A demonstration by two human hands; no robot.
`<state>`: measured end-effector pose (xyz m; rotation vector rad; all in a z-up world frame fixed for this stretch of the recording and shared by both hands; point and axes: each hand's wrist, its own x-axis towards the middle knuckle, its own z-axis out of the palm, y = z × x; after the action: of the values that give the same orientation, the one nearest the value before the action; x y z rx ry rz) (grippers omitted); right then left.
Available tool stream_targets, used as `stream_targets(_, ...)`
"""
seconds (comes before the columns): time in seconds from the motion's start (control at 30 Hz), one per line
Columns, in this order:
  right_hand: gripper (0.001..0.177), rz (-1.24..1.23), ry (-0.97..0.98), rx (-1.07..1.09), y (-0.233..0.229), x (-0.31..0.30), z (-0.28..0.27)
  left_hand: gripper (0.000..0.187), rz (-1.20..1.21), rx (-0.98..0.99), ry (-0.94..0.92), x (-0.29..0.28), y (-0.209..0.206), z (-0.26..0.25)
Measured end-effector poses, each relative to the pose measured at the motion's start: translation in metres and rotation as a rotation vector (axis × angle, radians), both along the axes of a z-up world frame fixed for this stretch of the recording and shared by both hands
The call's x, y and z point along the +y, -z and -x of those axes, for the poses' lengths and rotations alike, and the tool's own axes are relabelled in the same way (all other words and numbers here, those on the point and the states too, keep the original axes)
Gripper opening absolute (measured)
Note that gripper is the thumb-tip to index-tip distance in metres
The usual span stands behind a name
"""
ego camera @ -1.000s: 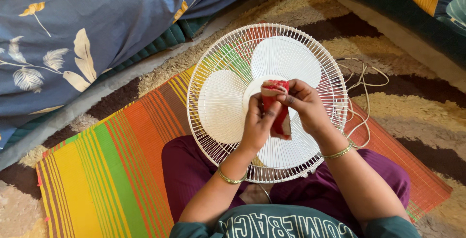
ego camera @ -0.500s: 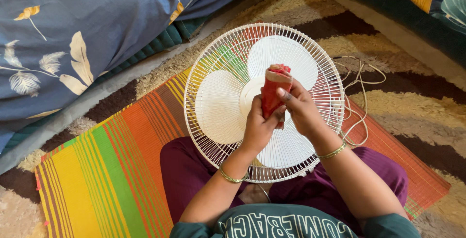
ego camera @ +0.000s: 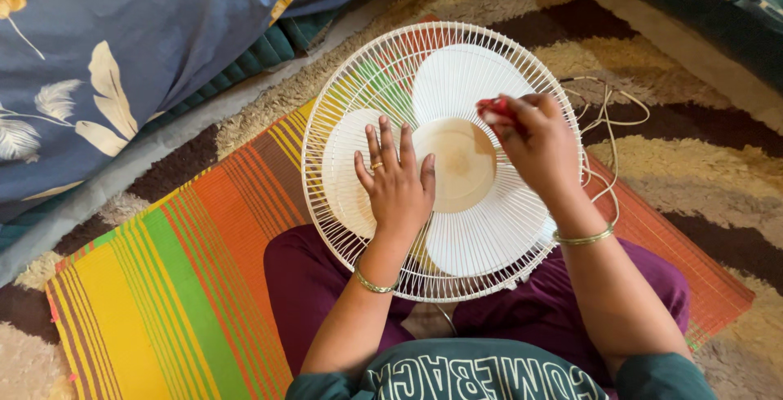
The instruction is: The person sits on a mat and wipes the front grill and blades of a white table fan using a red cloth. They systematically clean the grill wires and fan blades, occasionally adjusting the cloth.
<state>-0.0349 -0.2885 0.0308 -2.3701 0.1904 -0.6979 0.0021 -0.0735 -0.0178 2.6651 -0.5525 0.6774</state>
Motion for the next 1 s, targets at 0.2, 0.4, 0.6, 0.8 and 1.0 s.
stream_targets(0.2,0.027,0.573,-0.037,-0.01,0.001,0.044,0.01,0.062,-0.035,0.067,0.001,0.001,0.002,0.001)
stream_targets(0.4,0.02,0.67,-0.193,0.181,-0.009,0.07,0.043,0.062,-0.054,0.076,-0.008,0.001,-0.001,0.001)
stream_targets(0.6,0.015,0.609,-0.194,0.228,-0.014,0.08,0.054,0.063,-0.062,0.091,-0.009,0.001,-0.002,0.001)
stream_targets(0.8,0.019,0.529,0.007,-0.029,-0.007,0.06,0.012,0.062,-0.073,0.092,0.001,0.001,-0.004,0.003)
stream_targets(1.0,0.025,0.712,0.019,0.031,-0.006,0.055,0.015,0.062,-0.079,0.077,-0.004,0.0,-0.006,0.003)
